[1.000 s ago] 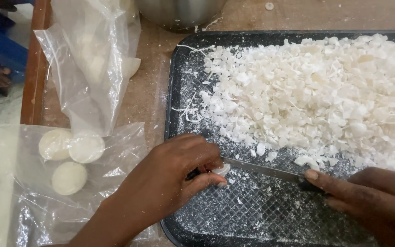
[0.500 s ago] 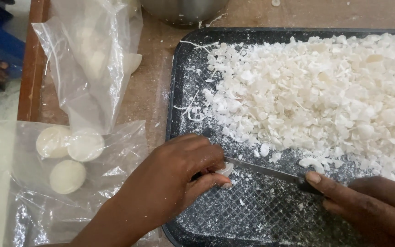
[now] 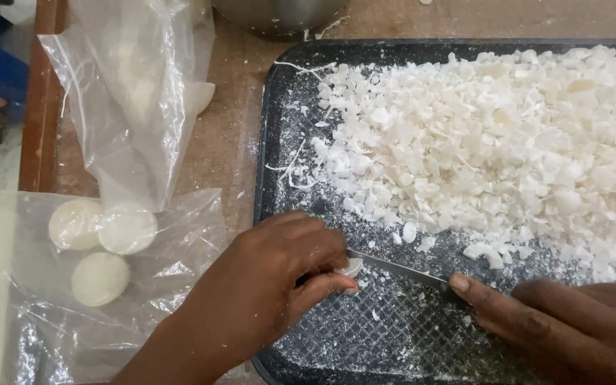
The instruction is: The recorder is using a knife to scrape and clean excess wax from small egg-shaped candle molds over a tray of wax shavings.
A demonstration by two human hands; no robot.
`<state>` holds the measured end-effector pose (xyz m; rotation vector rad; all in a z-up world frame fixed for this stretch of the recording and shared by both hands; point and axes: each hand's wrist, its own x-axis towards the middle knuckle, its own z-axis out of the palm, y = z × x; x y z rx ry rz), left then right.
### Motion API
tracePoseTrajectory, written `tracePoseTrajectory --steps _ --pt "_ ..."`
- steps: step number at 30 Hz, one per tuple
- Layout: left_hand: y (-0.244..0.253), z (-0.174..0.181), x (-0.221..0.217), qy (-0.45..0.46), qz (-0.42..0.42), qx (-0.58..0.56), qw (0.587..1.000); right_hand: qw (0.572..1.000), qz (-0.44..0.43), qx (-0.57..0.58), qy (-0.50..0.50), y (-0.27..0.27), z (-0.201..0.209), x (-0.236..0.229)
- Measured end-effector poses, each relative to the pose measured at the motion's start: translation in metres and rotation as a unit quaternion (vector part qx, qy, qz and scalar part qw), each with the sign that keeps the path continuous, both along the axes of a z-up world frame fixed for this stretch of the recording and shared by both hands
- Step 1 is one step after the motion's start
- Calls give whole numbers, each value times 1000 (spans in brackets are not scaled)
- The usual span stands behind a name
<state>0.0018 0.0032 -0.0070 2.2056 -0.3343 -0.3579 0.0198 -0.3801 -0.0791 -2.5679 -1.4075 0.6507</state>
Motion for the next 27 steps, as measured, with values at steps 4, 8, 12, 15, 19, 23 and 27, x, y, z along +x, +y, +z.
tracePoseTrajectory --steps 4,8,12,15,19,23,27 --pt "0 0 0 -41 -21 5 999 999 -36 -27 -16 6 8 -3" --pt "1 -2 -2 -50 -19 2 999 985 -98 109 -89 16 20 -6" --pt "-1 -1 -3 -58 -13 -3 998 987 -72 80 -117 -1 1 -7" --pt "-2 -4 -5 -10 -7 17 1000 998 -9 56 -13 0 3 -2" --pt "-4 -3 -5 -10 -2 -3 1000 999 6 -43 -20 8 5 -3" --pt "-3 -8 -10 -40 -42 7 998 973 -22 -226 34 22 13 -1" --pt "-3 -1 -8 31 -26 35 999 999 -6 -5 -35 16 13 1"
